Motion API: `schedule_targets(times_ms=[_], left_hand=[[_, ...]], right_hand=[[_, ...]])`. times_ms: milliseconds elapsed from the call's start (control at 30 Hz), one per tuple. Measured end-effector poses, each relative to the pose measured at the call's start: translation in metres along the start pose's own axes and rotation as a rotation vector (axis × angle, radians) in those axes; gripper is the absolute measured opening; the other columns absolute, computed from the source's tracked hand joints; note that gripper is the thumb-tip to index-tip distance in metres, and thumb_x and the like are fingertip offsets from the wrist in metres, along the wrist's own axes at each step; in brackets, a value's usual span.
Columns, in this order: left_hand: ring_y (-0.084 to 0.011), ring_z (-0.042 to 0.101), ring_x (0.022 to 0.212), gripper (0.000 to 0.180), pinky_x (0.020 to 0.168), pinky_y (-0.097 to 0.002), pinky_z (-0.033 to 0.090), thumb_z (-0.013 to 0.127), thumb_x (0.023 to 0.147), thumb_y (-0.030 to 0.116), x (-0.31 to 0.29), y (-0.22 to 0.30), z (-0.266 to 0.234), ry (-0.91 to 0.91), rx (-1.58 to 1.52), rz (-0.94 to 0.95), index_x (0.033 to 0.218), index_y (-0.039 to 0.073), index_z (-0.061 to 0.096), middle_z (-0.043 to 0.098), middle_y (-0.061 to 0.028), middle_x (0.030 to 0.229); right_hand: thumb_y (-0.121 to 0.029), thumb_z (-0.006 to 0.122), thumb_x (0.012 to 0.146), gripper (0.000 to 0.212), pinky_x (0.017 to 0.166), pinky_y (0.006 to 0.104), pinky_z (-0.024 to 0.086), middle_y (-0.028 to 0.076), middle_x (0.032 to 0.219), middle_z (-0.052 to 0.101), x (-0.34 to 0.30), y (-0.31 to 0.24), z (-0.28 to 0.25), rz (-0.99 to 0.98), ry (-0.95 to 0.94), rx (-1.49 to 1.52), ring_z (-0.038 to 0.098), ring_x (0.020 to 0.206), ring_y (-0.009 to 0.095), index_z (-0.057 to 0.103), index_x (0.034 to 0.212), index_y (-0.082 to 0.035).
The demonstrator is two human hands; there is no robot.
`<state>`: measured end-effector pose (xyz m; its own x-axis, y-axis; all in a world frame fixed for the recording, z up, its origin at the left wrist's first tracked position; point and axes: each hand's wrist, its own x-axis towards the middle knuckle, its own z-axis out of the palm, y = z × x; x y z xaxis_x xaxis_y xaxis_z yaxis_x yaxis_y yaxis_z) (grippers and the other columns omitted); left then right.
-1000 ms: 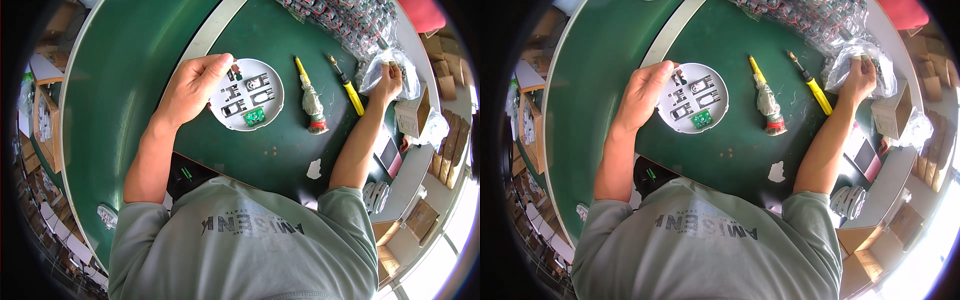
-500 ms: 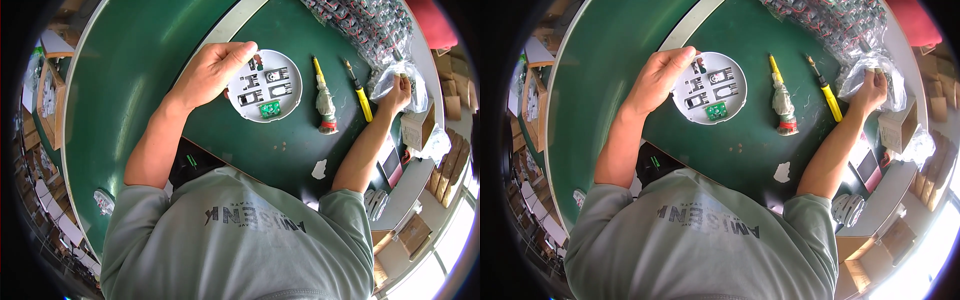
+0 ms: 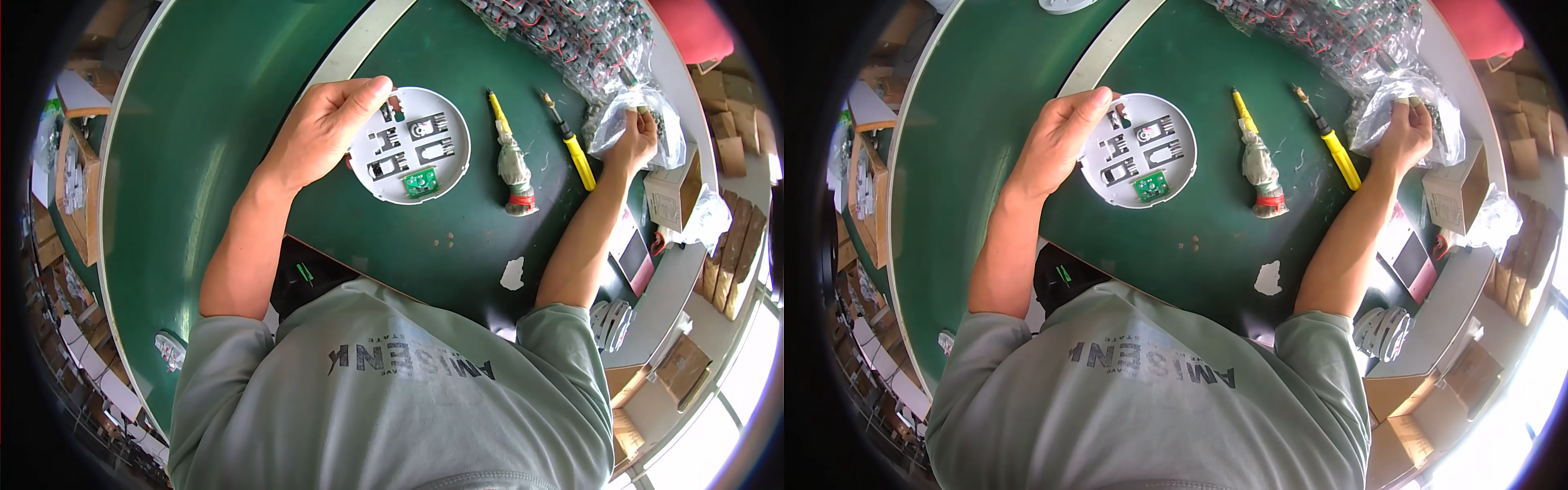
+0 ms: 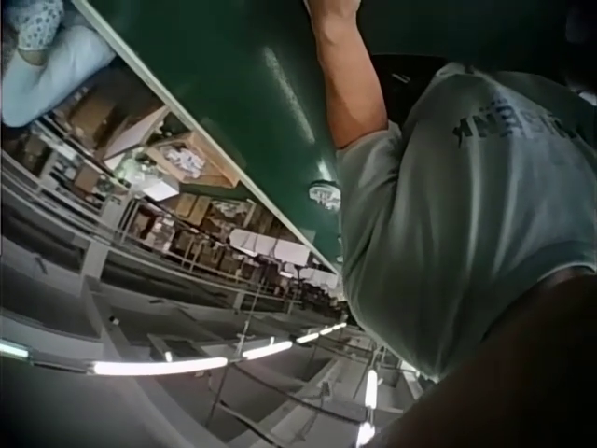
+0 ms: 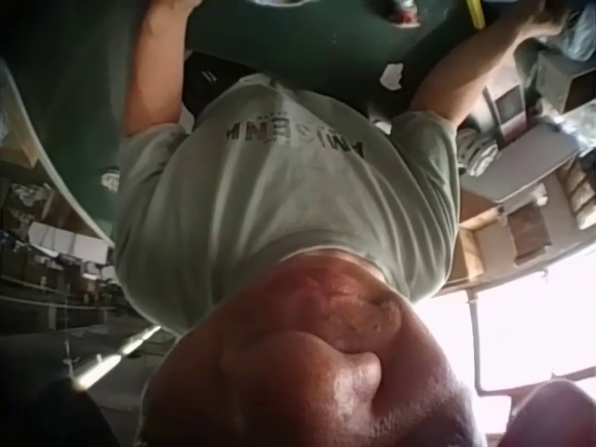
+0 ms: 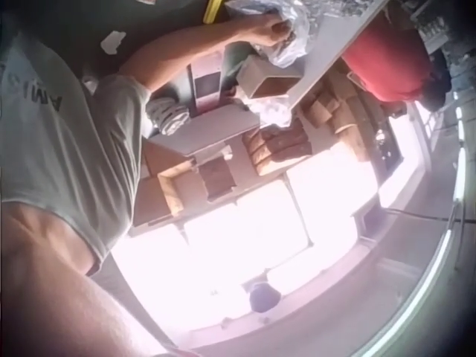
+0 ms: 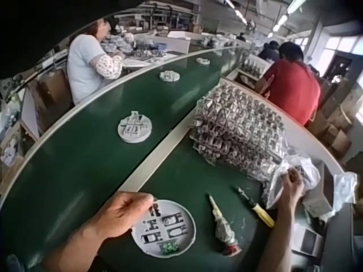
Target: Assembling small electronic components onto circular plates using a manual screwdriver on a production line.
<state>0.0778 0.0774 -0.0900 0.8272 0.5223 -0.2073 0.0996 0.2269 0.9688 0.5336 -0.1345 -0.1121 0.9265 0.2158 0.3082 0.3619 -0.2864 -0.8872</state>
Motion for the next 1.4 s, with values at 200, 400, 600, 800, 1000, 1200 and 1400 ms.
schedule_targets(times_ms=[200,400,600,800,1000,1200,1400], left_hand=[[-0.0005,0.052,0.064,0.050,0.057,-0.0233,0.044,0.054,0.115,0.043,0.001,-0.001,0.009,0.061,-0.027,0.076,0.098,0.001,0.076,0.059,0.0063,0.072],[-0.0007,0.050,0.067,0.049,0.060,-0.0235,0.043,0.055,0.115,0.042,-0.001,0.002,0.010,0.070,-0.032,0.070,0.097,0.002,0.075,0.059,0.0065,0.074],[-0.0001,0.048,0.071,0.048,0.063,-0.0236,0.043,0.056,0.116,0.040,-0.001,0.004,0.010,0.058,-0.043,0.058,0.098,0.000,0.075,0.060,0.0068,0.076],[-0.0019,0.057,0.081,0.039,0.070,-0.0234,0.048,0.063,0.113,0.032,-0.013,0.018,-0.005,0.467,0.122,0.257,0.106,-0.004,0.074,0.068,0.0025,0.087],[-0.0183,0.072,0.100,0.028,0.088,-0.0342,0.056,0.071,0.106,0.021,-0.052,0.048,-0.065,0.982,0.735,0.400,0.119,-0.004,0.074,0.078,-0.0094,0.107],[-0.0382,0.070,0.115,0.031,0.102,-0.0433,0.055,0.077,0.099,0.018,-0.031,0.056,-0.083,0.895,0.958,0.335,0.124,-0.001,0.075,0.074,-0.0196,0.124],[-0.0345,0.074,0.102,0.028,0.090,-0.0411,0.058,0.076,0.099,0.019,0.087,0.042,-0.159,0.698,0.960,0.417,0.121,0.002,0.076,0.076,-0.0194,0.117]], right_hand=[[-0.007,0.079,0.097,0.027,0.084,0.0262,0.056,0.008,0.105,0.078,-0.011,-0.015,0.004,0.026,0.002,0.049,0.071,0.091,0.014,0.074,0.120,0.005],[-0.007,0.080,0.096,0.026,0.083,0.0255,0.054,0.006,0.103,0.078,-0.009,-0.011,0.003,0.021,-0.012,0.119,0.070,0.090,0.012,0.074,0.118,0.004],[-0.010,0.079,0.097,0.029,0.085,0.0266,0.054,0.006,0.104,0.078,-0.010,-0.014,0.001,0.019,-0.018,0.077,0.070,0.091,0.013,0.074,0.120,0.005],[-0.009,0.072,0.100,0.033,0.086,0.0306,0.060,0.014,0.108,0.077,-0.004,0.001,-0.008,-0.092,-0.059,-0.163,0.074,0.094,0.019,0.070,0.126,0.011],[-0.008,0.070,0.102,0.030,0.086,0.0295,0.060,0.012,0.110,0.077,0.007,0.024,-0.007,-0.050,-0.074,0.016,0.073,0.095,0.016,0.070,0.126,0.010],[-0.010,0.072,0.101,0.032,0.086,0.0293,0.060,0.012,0.105,0.078,0.006,0.012,-0.005,-0.056,-0.069,0.026,0.073,0.093,0.016,0.071,0.126,0.009],[-0.011,0.074,0.100,0.022,0.076,0.0255,0.053,0.003,0.091,0.074,-0.013,-0.002,0.007,-0.074,0.021,-0.100,0.066,0.081,0.009,0.073,0.116,0.004]])
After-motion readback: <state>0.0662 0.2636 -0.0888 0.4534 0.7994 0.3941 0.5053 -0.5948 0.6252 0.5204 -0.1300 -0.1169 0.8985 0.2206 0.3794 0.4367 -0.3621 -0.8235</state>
